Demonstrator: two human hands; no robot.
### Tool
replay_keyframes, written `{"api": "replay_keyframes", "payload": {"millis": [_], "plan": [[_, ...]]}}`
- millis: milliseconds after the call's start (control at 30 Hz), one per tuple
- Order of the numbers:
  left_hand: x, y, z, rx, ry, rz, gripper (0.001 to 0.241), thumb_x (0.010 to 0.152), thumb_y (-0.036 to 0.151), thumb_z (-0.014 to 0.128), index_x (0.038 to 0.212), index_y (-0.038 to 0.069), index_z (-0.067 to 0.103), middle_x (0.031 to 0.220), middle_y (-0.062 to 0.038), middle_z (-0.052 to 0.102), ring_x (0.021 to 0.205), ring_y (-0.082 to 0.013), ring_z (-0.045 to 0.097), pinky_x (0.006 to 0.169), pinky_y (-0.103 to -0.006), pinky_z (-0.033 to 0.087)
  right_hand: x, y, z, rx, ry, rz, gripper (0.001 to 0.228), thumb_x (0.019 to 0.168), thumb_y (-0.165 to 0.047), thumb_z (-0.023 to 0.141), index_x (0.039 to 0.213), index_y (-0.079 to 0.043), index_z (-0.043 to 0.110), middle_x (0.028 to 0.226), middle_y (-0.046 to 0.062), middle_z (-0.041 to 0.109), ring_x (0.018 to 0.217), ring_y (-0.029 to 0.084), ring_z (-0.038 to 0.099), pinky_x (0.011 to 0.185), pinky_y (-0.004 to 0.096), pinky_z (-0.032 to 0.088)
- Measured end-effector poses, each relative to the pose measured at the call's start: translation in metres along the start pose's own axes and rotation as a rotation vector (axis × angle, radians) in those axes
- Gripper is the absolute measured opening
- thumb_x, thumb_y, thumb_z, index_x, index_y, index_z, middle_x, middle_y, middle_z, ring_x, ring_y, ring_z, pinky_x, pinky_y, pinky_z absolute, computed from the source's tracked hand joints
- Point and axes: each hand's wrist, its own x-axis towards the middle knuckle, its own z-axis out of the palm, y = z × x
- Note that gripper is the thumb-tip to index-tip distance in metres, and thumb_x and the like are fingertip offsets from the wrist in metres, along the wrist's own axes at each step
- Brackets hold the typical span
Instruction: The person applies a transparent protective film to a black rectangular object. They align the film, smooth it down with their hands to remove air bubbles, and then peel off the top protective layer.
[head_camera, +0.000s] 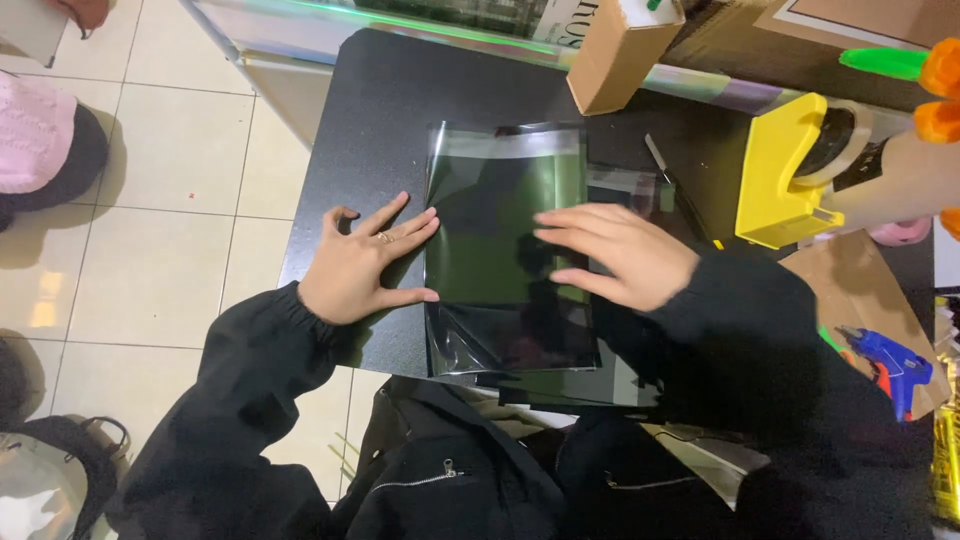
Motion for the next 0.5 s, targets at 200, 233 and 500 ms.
{"api": "replay_keyframes", "payload": {"millis": [200,233,500], "plan": [[-0.003,-0.001,0.004,-0.005,0.049,0.016,0.079,0.089,0.074,0.060,0.149,0.024,0.051,0.159,0.008,0.049,0.151,-0.0148,0.037,0.099,-0.0535,0.025,0.102,0.025,0.068,0.076,0.137,-0.373,0.038,0.111,-0.022,0.049,0.139,0.003,0.057,0.143,0.021,0.058,0.135,0.039,0.054,0.107,0.053,0.046],[-0.003,-0.001,0.007,-0.003,0.052,0.015,0.079,0.089,0.074,0.060,0.149,0.024,0.051,0.159,0.008,0.049,0.151,-0.0148,0.037,0.099,-0.0535,0.025,0.110,0.034,0.081,0.074,0.137,-0.376,0.038,0.111,-0.022,0.049,0.139,0.003,0.057,0.143,0.021,0.058,0.135,0.039,0.054,0.107,0.053,0.046],[-0.001,-0.003,0.002,0.025,0.037,0.038,0.080,0.090,0.076,0.056,0.149,0.021,0.052,0.155,0.002,0.054,0.151,-0.0196,0.037,0.098,-0.0571,0.026,0.141,0.058,0.108,-0.222,0.326,-0.532,0.034,0.110,-0.029,0.054,0.125,-0.002,0.067,0.131,0.013,0.067,0.125,0.028,0.063,0.102,0.042,0.051]]}}
